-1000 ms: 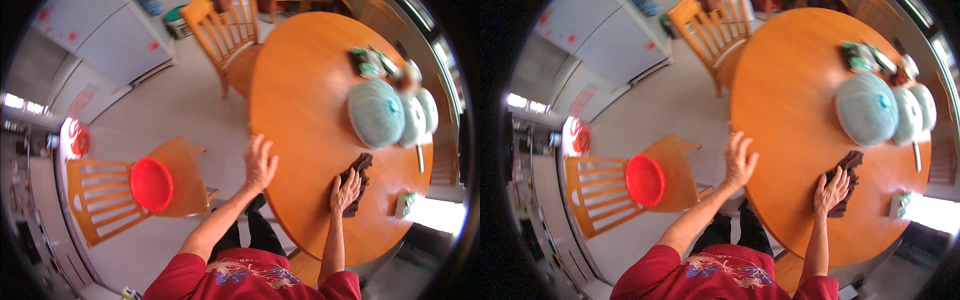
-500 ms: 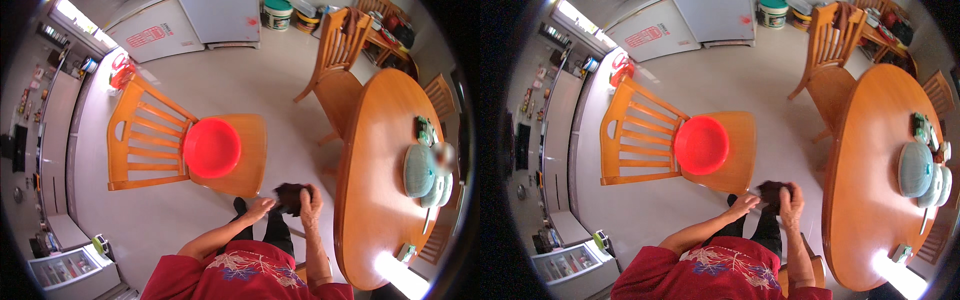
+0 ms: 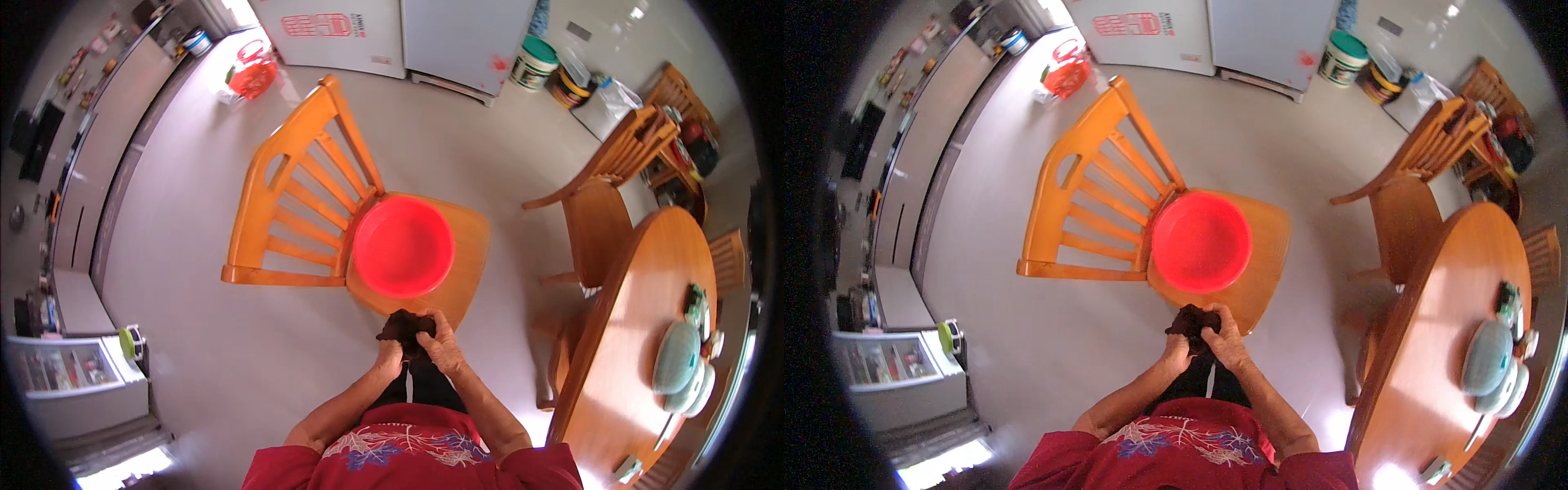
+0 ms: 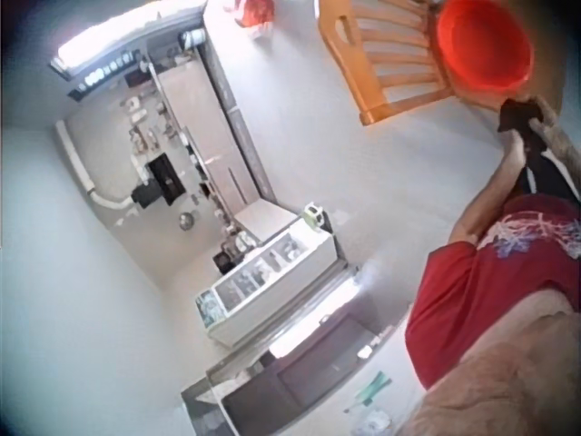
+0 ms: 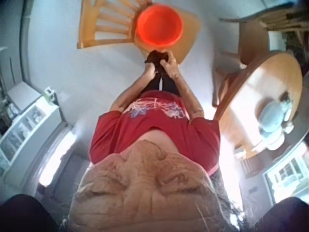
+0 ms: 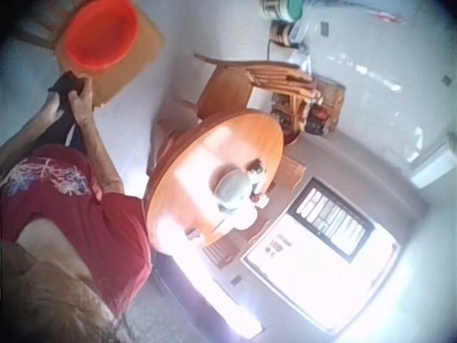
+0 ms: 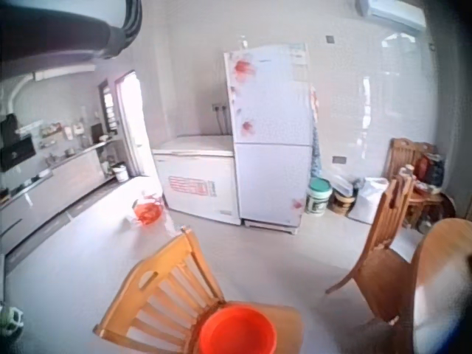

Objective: The person wipes a round wooden dining table with a dark cloth, moving food covers and containers aside to reach different areas. They wipe the table surface in circular motions, then wipe the exterior of a plastic container and a small jar before returning to wipe more of the table.

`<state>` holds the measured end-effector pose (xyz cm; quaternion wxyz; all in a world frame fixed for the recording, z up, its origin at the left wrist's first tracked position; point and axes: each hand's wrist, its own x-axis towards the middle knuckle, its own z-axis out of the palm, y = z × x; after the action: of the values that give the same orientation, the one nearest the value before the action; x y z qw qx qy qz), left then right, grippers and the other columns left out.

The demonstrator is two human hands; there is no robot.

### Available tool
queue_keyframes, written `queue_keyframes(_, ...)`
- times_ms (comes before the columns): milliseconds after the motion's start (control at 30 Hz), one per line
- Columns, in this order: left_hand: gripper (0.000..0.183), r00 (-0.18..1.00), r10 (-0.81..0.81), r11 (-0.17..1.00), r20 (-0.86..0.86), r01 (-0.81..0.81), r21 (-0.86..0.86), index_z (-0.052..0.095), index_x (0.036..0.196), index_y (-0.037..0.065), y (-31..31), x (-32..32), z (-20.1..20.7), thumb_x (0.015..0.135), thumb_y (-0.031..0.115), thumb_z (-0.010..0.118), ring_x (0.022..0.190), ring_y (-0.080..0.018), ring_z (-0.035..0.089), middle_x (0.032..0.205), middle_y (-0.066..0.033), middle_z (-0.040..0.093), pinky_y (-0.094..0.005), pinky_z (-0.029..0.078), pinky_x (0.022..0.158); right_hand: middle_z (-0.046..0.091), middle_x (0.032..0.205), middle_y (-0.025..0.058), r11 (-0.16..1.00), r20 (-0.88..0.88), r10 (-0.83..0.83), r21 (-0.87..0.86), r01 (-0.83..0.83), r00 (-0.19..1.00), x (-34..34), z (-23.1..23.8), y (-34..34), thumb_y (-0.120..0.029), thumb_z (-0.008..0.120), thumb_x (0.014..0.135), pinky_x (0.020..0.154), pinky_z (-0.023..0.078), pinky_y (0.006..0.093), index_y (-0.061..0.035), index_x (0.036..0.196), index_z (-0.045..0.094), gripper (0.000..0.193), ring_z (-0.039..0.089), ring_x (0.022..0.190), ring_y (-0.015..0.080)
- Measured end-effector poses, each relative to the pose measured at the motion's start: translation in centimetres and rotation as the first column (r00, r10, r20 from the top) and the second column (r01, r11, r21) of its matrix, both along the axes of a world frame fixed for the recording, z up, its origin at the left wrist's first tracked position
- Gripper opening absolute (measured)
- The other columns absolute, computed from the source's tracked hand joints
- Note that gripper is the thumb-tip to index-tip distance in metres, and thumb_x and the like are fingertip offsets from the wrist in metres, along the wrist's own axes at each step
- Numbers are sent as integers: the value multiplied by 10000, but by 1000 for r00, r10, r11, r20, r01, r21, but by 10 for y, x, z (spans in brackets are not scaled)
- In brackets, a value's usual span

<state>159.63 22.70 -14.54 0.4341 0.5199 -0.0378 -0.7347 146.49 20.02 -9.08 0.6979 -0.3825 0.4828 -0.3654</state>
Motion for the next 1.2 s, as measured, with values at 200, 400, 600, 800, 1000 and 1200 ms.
queue_keyframes(200, 438, 980, 198, 978, -15, -196, 73, 560, 1206, 135, 6, 23, 19, 948, 481, 488, 995, -209, 649, 1129, -51, 643, -373, 567, 786, 572, 1024, 45, 984, 142, -178, 51, 172, 974, 32, -36, -1, -14, 570, 840, 851, 453, 294, -19, 1183, 513, 347, 526, 940, 143)
queue_keyframes(400, 357, 878, 334, 941, -344, -290, 175, 553, 1246, 107, 52, 77, -73, 996, 331, 430, 1083, -243, 613, 1215, -75, 617, -417, 476, 994, 595, 937, 34, 989, 70, 61, 129, -69, 996, 98, -40, 4, -132, 543, 939, 789, 463, 273, -10, 1055, 606, 179, 533, 881, 118)
queue_keyframes(600, 361, 783, 233, 878, -577, -425, -221, 559, 1202, 106, 85, 202, -81, 1003, 305, 332, 1081, -259, 588, 1164, -93, 620, -447, 465, 968, 594, 882, 9, 880, -33, 455, -133, -455, 890, 227, 11, 16, -159, 577, 950, 780, 454, 262, -21, 1033, 591, 161, 529, 858, 85)
queue_keyframes(800, 647, 629, 312, 803, -712, -575, -156, 506, 1327, 144, 76, 381, 33, 936, 628, 331, 1212, -285, 523, 1318, -94, 548, -488, 395, 1048, 593, 1124, 59, 796, 316, 596, -110, -596, 738, 405, 35, -6, -37, 615, 878, 950, 454, 301, -45, 1236, 480, 383, 561, 1058, 142)
queue_keyframes(1000, 692, 875, 250, 777, -414, -437, -453, 386, 1416, 133, 31, 529, 107, 907, 587, 496, 1239, -267, 503, 1349, -72, 522, -467, 435, 1017, 570, 1244, 95, 790, 391, 598, -141, -597, 699, 554, 74, -66, 31, 504, 841, 1004, 430, 322, -32, 1303, 464, 468, 533, 1165, 179)
queue_keyframes(1200, 323, 849, 527, 736, -28, -473, -483, 577, 1206, 59, -84, 665, 95, 891, 123, 608, 1090, -214, 595, 1144, -48, 625, -403, 514, 922, 607, 1167, 91, 859, 379, 505, -130, -495, 776, 684, 67, -165, 35, 497, 853, 974, 462, 321, -4, 1210, 552, 363, 576, 1091, 180)
